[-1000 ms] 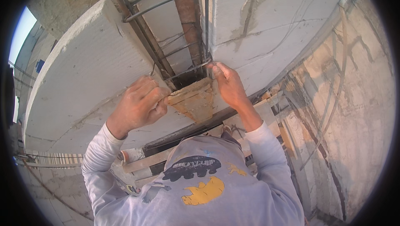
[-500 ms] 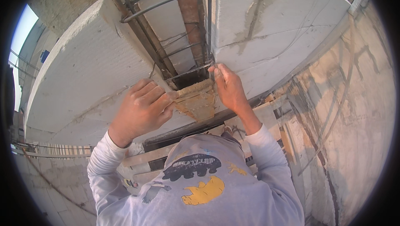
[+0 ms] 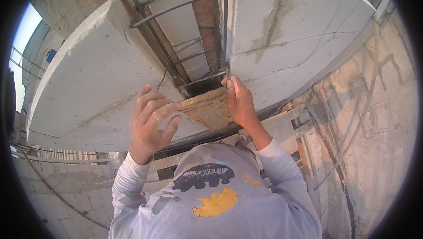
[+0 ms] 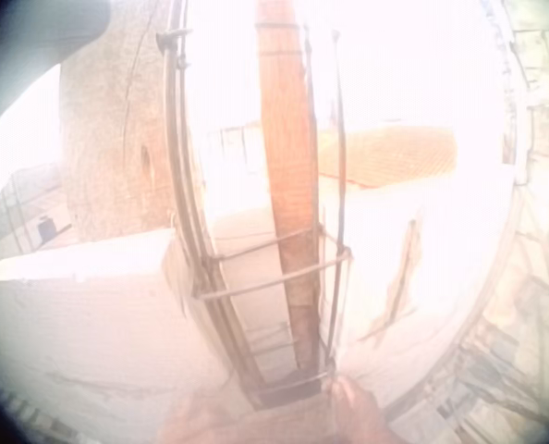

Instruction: The person secures metal rebar to a concrete wall using wire ties, then places and adjusts wooden boards against the wall to form a mold. The person handles the boards and rebar by hand, positioning them carefully along the wall surface.

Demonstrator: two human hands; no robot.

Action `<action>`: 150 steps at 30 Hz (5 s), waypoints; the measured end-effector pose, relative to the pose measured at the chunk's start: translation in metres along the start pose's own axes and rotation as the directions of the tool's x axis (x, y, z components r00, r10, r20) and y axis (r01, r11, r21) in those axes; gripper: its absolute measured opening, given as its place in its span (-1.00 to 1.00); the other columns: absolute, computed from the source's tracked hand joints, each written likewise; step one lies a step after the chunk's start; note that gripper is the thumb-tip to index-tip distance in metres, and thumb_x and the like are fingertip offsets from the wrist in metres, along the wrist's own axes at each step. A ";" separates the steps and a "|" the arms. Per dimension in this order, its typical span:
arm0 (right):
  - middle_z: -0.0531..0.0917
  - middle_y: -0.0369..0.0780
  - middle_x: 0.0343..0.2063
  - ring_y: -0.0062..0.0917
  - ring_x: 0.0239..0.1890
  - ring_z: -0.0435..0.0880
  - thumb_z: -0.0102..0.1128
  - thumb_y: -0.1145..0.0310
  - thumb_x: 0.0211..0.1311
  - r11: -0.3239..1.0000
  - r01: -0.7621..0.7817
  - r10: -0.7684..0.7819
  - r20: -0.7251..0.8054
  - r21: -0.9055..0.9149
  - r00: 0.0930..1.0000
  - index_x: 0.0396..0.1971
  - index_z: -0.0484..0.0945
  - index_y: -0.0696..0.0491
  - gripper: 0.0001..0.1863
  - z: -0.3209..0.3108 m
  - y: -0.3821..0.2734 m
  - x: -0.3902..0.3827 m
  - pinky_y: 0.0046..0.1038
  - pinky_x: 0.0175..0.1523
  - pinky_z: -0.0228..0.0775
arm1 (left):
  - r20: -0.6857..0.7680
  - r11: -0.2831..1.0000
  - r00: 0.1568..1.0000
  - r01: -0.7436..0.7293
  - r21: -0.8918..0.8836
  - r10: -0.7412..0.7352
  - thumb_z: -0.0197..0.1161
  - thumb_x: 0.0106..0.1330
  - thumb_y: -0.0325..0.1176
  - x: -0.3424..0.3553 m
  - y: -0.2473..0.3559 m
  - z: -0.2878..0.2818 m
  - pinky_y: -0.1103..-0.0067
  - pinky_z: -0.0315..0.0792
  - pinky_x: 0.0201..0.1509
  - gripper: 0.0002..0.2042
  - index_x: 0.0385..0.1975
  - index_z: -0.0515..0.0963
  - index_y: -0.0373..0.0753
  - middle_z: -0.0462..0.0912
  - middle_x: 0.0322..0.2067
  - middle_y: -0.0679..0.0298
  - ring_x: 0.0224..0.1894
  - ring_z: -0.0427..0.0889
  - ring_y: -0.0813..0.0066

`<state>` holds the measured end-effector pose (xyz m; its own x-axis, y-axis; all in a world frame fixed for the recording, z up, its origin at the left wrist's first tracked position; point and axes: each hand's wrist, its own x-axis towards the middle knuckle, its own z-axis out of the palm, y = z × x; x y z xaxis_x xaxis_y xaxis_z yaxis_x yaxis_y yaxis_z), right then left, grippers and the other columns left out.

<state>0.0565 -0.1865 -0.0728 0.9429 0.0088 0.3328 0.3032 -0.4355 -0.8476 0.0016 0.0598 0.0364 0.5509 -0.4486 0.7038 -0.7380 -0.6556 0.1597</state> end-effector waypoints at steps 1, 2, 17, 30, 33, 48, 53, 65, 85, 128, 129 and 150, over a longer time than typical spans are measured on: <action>0.48 -0.04 -0.60 -0.21 -0.53 0.55 -0.18 0.26 0.64 1.000 0.008 -0.008 -0.012 -0.012 1.000 -0.08 0.54 0.13 -0.69 0.001 0.001 -0.001 -0.27 -0.28 0.40 | -0.010 0.998 1.000 0.016 0.065 -0.015 0.48 0.06 -0.52 -0.004 0.005 0.005 0.13 0.51 0.00 -0.66 -0.15 0.62 -0.11 0.58 -0.30 0.30 -0.14 0.58 0.29; 0.49 -0.03 -0.60 -0.19 -0.53 0.55 -0.18 0.26 0.64 1.000 0.002 -0.002 -0.011 -0.009 1.000 -0.08 0.53 0.13 -0.69 0.000 -0.001 -0.001 -0.26 -0.28 0.40 | -0.096 0.996 0.995 0.042 0.084 -0.034 0.48 0.08 -0.52 -0.014 0.013 0.011 0.15 0.50 0.00 -0.66 -0.14 0.62 -0.10 0.59 -0.27 0.29 -0.12 0.57 0.28; 0.65 0.14 -0.42 0.17 -0.29 0.64 -0.02 0.47 0.51 0.994 -0.037 0.035 -0.025 -0.099 0.999 -0.15 0.50 0.21 -0.86 -0.005 -0.011 -0.007 -0.10 -0.23 0.45 | 0.175 0.900 0.883 0.435 0.035 -0.434 0.28 0.39 -0.22 0.049 0.006 0.118 0.21 0.58 -0.10 -0.72 0.01 0.63 -0.20 0.73 -0.18 0.04 -0.15 0.73 -0.02; 0.63 0.12 -0.46 0.13 -0.34 0.65 -0.07 0.55 0.39 0.996 -0.022 0.027 0.051 -0.091 0.998 -0.10 0.52 0.18 -0.80 -0.016 -0.008 -0.011 -0.14 -0.24 0.45 | 0.294 0.868 0.828 0.496 0.012 -0.477 0.19 0.46 -0.14 0.054 -0.001 0.119 0.14 0.57 -0.11 -0.70 -0.02 0.67 -0.20 0.77 -0.19 0.09 -0.18 0.74 -0.06; 0.61 0.10 -0.48 0.10 -0.38 0.64 -0.06 0.53 0.42 0.996 -0.020 0.024 0.045 -0.086 0.999 -0.10 0.52 0.18 -0.82 -0.016 -0.012 -0.011 -0.18 -0.26 0.45 | 0.317 0.851 0.807 0.526 -0.001 -0.499 0.20 0.46 -0.14 0.057 -0.002 0.118 0.14 0.56 -0.09 -0.70 -0.02 0.67 -0.19 0.76 -0.16 0.09 -0.16 0.73 -0.05; 0.60 0.09 -0.49 0.06 -0.42 0.64 -0.04 0.49 0.51 0.997 0.017 -0.020 -0.037 -0.079 0.999 -0.13 0.49 0.21 -0.86 0.002 -0.006 -0.019 -0.22 -0.30 0.44 | 0.329 0.838 0.800 0.544 -0.044 -0.502 0.21 0.45 -0.14 0.059 -0.003 0.117 0.15 0.55 -0.19 -0.73 -0.08 0.70 -0.16 0.75 -0.38 0.03 -0.30 0.72 -0.10; 0.57 0.09 -0.53 0.07 -0.45 0.62 -0.02 0.48 0.52 0.997 0.020 -0.026 -0.070 -0.080 0.997 -0.10 0.47 0.23 -0.86 0.013 -0.009 -0.020 -0.19 -0.36 0.38 | 0.340 0.833 0.786 0.553 -0.012 -0.517 0.21 0.43 -0.15 0.061 -0.002 0.116 0.16 0.54 -0.18 -0.75 -0.12 0.71 -0.15 0.73 -0.42 0.04 -0.32 0.71 -0.09; 0.57 0.07 -0.56 0.05 -0.51 0.62 -0.01 0.49 0.52 0.998 0.061 -0.062 -0.101 -0.014 0.993 -0.08 0.48 0.26 -0.84 0.019 -0.008 -0.020 -0.16 -0.40 0.37 | 0.336 0.826 0.793 0.559 -0.072 -0.508 0.22 0.41 -0.17 0.063 -0.003 0.116 0.18 0.53 -0.17 -0.74 -0.14 0.72 -0.19 0.72 -0.45 0.02 -0.34 0.70 -0.09; 0.60 0.08 -0.48 0.12 -0.41 0.62 -0.08 0.50 0.54 0.994 0.101 -0.098 -0.084 0.035 0.992 -0.11 0.44 0.21 -0.88 0.024 -0.002 -0.023 -0.17 -0.35 0.39 | 0.330 0.815 0.788 0.574 -0.085 -0.520 0.27 0.39 -0.18 0.064 -0.002 0.116 0.22 0.55 -0.20 -0.72 -0.11 0.73 -0.23 0.72 -0.44 -0.01 -0.35 0.71 -0.09; 0.62 0.09 -0.43 0.04 -0.42 0.64 -0.09 0.47 0.52 0.976 0.115 -0.102 -0.082 0.183 0.991 0.01 0.40 0.28 -0.77 0.040 0.001 -0.026 -0.18 -0.32 0.40 | 0.333 0.831 0.814 0.540 -0.135 -0.476 0.33 0.35 -0.09 0.073 -0.008 0.121 0.20 0.52 -0.26 -0.68 -0.30 0.68 -0.29 0.66 -0.46 -0.10 -0.35 0.66 -0.19; 0.62 0.07 -0.44 0.02 -0.44 0.63 -0.10 0.46 0.52 0.976 0.111 -0.098 -0.078 0.185 0.992 0.02 0.40 0.28 -0.77 0.039 0.001 -0.027 -0.19 -0.33 0.39 | 0.333 0.829 0.812 0.543 -0.133 -0.478 0.33 0.35 -0.09 0.073 -0.007 0.121 0.20 0.52 -0.27 -0.68 -0.30 0.68 -0.28 0.66 -0.46 -0.10 -0.36 0.66 -0.18; 0.65 0.04 -0.04 -0.03 0.06 0.63 0.14 0.42 0.38 0.974 0.085 -0.104 0.081 0.210 0.991 0.21 0.36 0.16 -0.56 0.064 -0.002 -0.021 -0.19 0.09 0.47 | -0.015 0.946 0.948 0.319 0.064 -0.319 0.35 0.35 -0.22 0.049 0.005 0.129 0.22 0.52 0.06 -0.69 -0.02 0.68 -0.26 0.71 -0.10 0.02 -0.01 0.66 -0.02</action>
<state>0.0449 -0.1280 -0.1044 0.9143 0.1264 0.3847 0.4044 -0.2346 -0.8840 0.0750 -0.0439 -0.0171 0.7513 -0.2068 0.6268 -0.4972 -0.8019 0.3314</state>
